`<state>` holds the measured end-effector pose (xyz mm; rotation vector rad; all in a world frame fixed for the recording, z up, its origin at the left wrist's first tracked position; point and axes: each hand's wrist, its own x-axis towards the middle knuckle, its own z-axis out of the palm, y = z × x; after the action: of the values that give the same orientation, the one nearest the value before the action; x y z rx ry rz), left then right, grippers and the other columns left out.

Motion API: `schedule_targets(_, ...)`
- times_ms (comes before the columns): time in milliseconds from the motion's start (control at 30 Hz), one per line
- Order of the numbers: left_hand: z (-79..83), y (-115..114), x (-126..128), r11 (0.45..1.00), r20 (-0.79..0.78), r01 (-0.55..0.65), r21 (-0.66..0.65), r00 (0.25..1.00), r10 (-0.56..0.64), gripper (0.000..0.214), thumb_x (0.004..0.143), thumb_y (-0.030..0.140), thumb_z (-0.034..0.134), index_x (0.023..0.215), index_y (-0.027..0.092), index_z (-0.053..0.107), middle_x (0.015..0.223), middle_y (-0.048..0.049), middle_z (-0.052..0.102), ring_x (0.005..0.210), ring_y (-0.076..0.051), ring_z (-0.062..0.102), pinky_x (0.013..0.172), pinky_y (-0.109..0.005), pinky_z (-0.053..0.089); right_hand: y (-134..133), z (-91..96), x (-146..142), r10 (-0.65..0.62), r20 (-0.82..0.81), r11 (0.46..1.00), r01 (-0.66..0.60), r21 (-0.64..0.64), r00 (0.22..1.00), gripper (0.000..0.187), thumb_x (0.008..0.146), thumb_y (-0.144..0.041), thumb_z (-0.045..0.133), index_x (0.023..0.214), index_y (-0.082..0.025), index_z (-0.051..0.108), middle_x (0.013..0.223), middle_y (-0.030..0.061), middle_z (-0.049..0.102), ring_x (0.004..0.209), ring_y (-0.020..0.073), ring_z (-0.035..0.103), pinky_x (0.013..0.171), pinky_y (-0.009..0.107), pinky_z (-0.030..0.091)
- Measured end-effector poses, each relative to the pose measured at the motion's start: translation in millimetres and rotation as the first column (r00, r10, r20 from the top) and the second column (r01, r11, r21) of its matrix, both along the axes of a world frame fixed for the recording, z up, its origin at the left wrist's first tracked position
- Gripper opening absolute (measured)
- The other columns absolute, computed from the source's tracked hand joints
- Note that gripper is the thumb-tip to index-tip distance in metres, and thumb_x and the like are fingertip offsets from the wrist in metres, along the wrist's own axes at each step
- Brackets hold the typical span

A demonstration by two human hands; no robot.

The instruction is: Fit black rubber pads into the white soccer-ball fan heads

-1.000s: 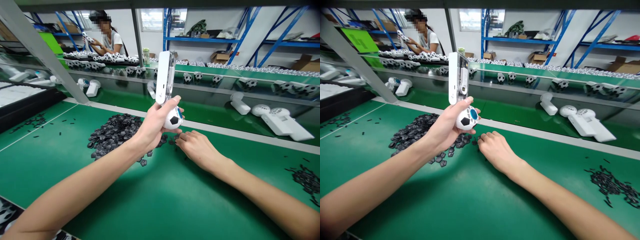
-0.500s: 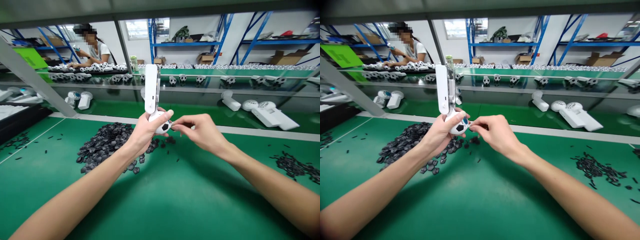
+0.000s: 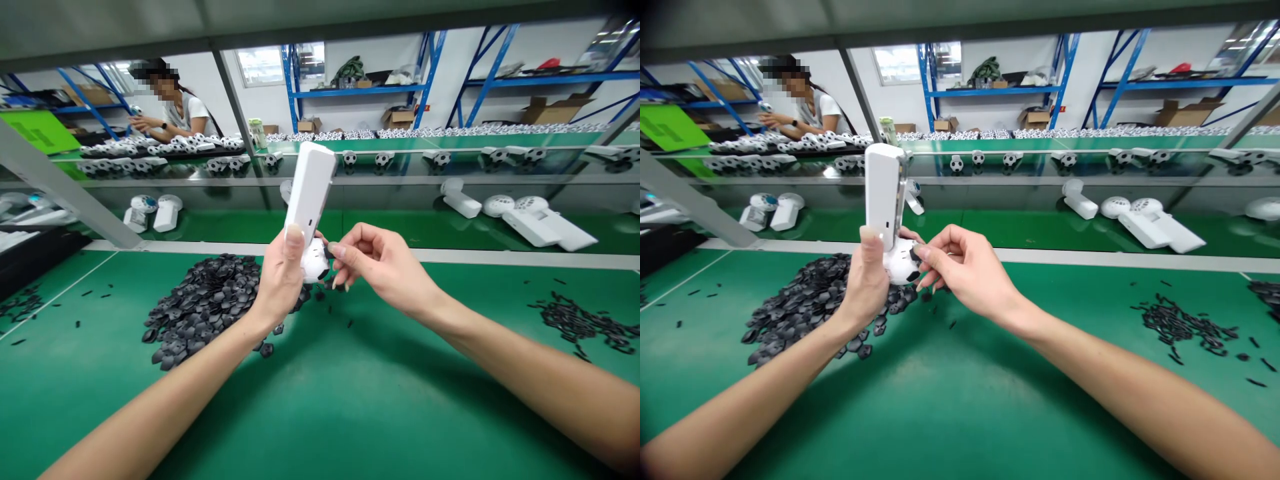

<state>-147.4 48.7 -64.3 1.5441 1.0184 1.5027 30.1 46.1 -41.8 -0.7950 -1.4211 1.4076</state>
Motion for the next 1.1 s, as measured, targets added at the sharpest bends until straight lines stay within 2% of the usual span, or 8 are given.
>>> schedule_targets(100,-4.6,-1,-2,0.996,-0.088,-0.006,0.094,0.996,0.014,0.080,0.090,0.094,0.049,0.093,0.016,0.068,0.072,-0.0044,0.061,0.057,-0.015,0.051,0.050,-0.028,0.038,-1,-3.5,-4,0.024,-0.004,1.000,-0.024,-0.011,1.000,0.051,0.076,-0.053,0.097,0.078,-0.018,0.060,0.065,-0.0031,0.068,0.055,0.0127,0.069,0.054,0.023,0.056)
schedule_targets(300,-12.6,0,-6,0.996,-0.175,-0.031,0.080,0.984,0.045,0.078,0.093,0.092,0.050,0.103,0.016,0.067,0.076,-0.0031,0.056,0.062,-0.016,0.048,0.053,-0.029,0.036,-5,-7.5,-6,0.048,0.031,0.999,-0.047,-0.017,0.998,0.048,0.081,-0.052,0.093,0.077,-0.020,0.057,0.060,-0.0042,0.065,0.053,0.0111,0.063,0.051,0.021,0.053)
schedule_targets(467,-12.2,-3,-5,0.987,-0.232,-0.087,0.134,0.966,0.117,0.077,0.091,0.093,0.050,0.093,0.018,0.062,0.076,-0.0021,0.054,0.063,-0.016,0.048,0.053,-0.029,0.035,-7,-11.5,-7,-0.005,0.086,0.999,0.002,0.034,0.996,0.046,0.086,-0.052,0.088,0.076,-0.020,0.057,0.058,-0.0057,0.061,0.051,0.0096,0.057,0.047,0.020,0.046)
schedule_targets(600,-11.4,-5,-3,0.984,-0.231,-0.099,0.148,0.964,0.132,0.075,0.092,0.093,0.049,0.091,0.018,0.060,0.078,-0.0025,0.056,0.064,-0.016,0.050,0.054,-0.029,0.036,-7,-8.2,-6,-0.020,0.078,1.000,0.019,0.018,0.997,0.048,0.077,-0.051,0.095,0.073,-0.019,0.061,0.063,-0.0024,0.067,0.056,0.0112,0.061,0.049,0.021,0.049)
schedule_targets(767,-11.9,-6,-3,0.981,-0.242,-0.088,0.171,0.962,0.128,0.075,0.091,0.093,0.051,0.086,0.019,0.057,0.076,-0.0021,0.055,0.066,-0.017,0.052,0.055,-0.030,0.037,-4,-3.1,-5,0.034,0.024,0.997,-0.032,-0.066,0.999,0.050,0.062,-0.047,0.104,0.068,-0.018,0.063,0.063,-0.0014,0.069,0.056,0.0118,0.064,0.049,0.021,0.049)
schedule_targets(967,-8.5,-6,-4,0.969,-0.327,-0.062,0.239,0.935,0.141,0.072,0.093,0.091,0.051,0.081,0.020,0.053,0.070,-0.0003,0.053,0.060,-0.015,0.046,0.054,-0.030,0.035,1,-4.7,2,0.128,0.049,0.980,-0.118,-0.161,0.991,0.052,0.057,-0.047,0.106,0.068,-0.018,0.065,0.066,-0.0002,0.071,0.061,0.0136,0.067,0.050,0.022,0.051)
schedule_targets(1100,-1.9,-8,-2,0.960,-0.380,-0.038,0.276,0.913,0.146,0.074,0.092,0.092,0.051,0.077,0.019,0.053,0.069,-0.0002,0.051,0.059,-0.014,0.043,0.053,-0.030,0.032,2,-2.6,6,0.165,0.057,0.958,-0.146,-0.249,0.985,0.049,0.054,-0.044,0.107,0.076,-0.017,0.072,0.066,0.0005,0.072,0.061,0.0152,0.069,0.053,0.024,0.056)
